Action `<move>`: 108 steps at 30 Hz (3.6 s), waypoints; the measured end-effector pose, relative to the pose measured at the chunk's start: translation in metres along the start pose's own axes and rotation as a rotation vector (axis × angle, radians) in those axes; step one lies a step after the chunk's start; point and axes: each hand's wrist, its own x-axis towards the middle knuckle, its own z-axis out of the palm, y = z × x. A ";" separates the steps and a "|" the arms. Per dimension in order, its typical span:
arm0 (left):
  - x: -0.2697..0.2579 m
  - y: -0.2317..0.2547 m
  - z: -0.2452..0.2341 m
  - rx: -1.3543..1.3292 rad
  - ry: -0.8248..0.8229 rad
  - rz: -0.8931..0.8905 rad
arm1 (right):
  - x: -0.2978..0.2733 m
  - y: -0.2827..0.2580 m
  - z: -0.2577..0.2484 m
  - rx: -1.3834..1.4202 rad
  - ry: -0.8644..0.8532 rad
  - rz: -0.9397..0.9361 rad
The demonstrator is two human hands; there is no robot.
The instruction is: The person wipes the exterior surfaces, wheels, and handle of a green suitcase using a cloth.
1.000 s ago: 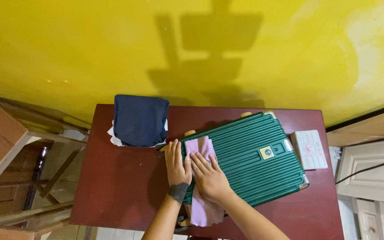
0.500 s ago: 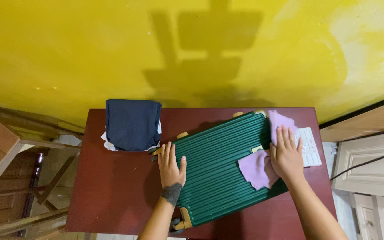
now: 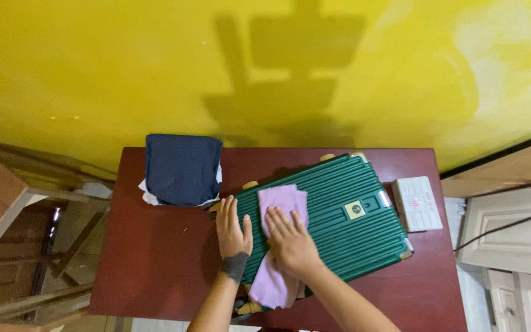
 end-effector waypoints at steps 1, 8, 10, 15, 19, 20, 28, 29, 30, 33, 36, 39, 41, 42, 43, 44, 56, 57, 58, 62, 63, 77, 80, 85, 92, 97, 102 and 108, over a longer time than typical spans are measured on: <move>-0.001 -0.002 0.001 -0.002 -0.007 0.001 | -0.003 -0.009 0.001 -0.037 0.076 -0.064; 0.002 -0.004 0.005 0.168 -0.115 0.041 | -0.009 0.032 -0.012 0.026 -0.059 0.048; 0.003 -0.003 0.002 0.177 -0.134 0.060 | -0.021 0.069 -0.024 0.042 -0.017 0.166; 0.006 0.002 0.000 0.193 -0.152 0.047 | -0.043 0.177 -0.034 -0.186 0.186 0.445; 0.007 0.007 -0.001 0.203 -0.140 0.032 | -0.031 0.204 -0.015 -0.061 0.296 0.438; 0.008 0.008 -0.002 0.204 -0.136 0.036 | -0.023 0.204 -0.012 -0.080 0.278 0.423; 0.004 0.008 -0.003 0.035 -0.084 -0.035 | 0.047 0.092 0.007 -0.051 0.062 0.178; 0.002 0.007 -0.002 -0.040 -0.051 -0.046 | 0.051 0.071 0.007 -0.030 -0.012 0.139; 0.000 0.006 -0.002 -0.042 -0.057 -0.075 | 0.055 0.047 0.009 -0.048 -0.012 0.074; -0.001 -0.001 0.000 -0.029 -0.077 -0.084 | 0.045 0.008 -0.004 0.093 0.016 -0.147; 0.000 -0.004 -0.002 0.088 -0.113 0.009 | 0.036 0.013 -0.020 0.202 -0.003 -0.209; 0.006 0.002 0.002 0.223 -0.152 0.021 | 0.022 0.050 -0.027 0.139 -0.031 -0.113; 0.007 0.005 -0.001 0.182 -0.159 0.011 | 0.007 0.087 -0.031 0.049 0.021 -0.054; 0.008 0.006 -0.002 0.213 -0.164 0.030 | -0.003 0.107 -0.033 -0.005 0.080 -0.036; 0.009 0.006 -0.003 0.244 -0.166 0.047 | -0.013 0.125 -0.036 0.007 0.068 0.034; 0.009 0.007 -0.003 0.276 -0.169 0.065 | -0.022 0.144 -0.039 0.019 0.055 0.105; -0.029 0.013 -0.003 -0.005 0.052 -0.188 | 0.017 0.074 -0.003 0.005 0.188 0.083; -0.037 0.015 -0.005 -0.063 0.033 -0.234 | 0.024 0.051 0.001 0.013 0.157 0.025; -0.045 0.017 -0.007 -0.123 0.016 -0.278 | 0.030 0.032 0.003 0.020 0.125 -0.032; -0.068 0.016 -0.030 -0.125 -0.030 -0.326 | 0.048 -0.017 0.013 0.032 0.021 -0.292; -0.071 0.012 -0.038 -0.132 -0.029 -0.343 | 0.057 -0.021 0.014 0.046 -0.015 -0.308; -0.080 0.003 -0.054 -0.305 -0.040 -0.279 | 0.100 -0.030 0.018 -0.095 0.073 -0.439; -0.066 0.001 -0.053 -0.259 -0.041 -0.265 | 0.092 -0.006 0.005 -0.063 0.025 -0.364; -0.031 0.001 -0.043 -0.258 -0.105 -0.151 | 0.064 0.088 -0.007 -0.126 0.025 -0.061; 0.007 0.019 -0.008 0.059 -0.234 0.020 | -0.011 0.171 -0.024 -0.131 0.165 0.337; 0.009 0.018 -0.001 0.072 -0.163 -0.007 | 0.012 0.072 -0.007 -0.014 0.007 0.281; 0.005 0.011 0.000 -0.029 -0.129 -0.022 | 0.011 -0.015 -0.012 0.050 -0.154 -0.003; 0.007 0.010 0.002 0.050 -0.107 0.055 | -0.022 0.037 -0.013 -0.087 -0.019 0.045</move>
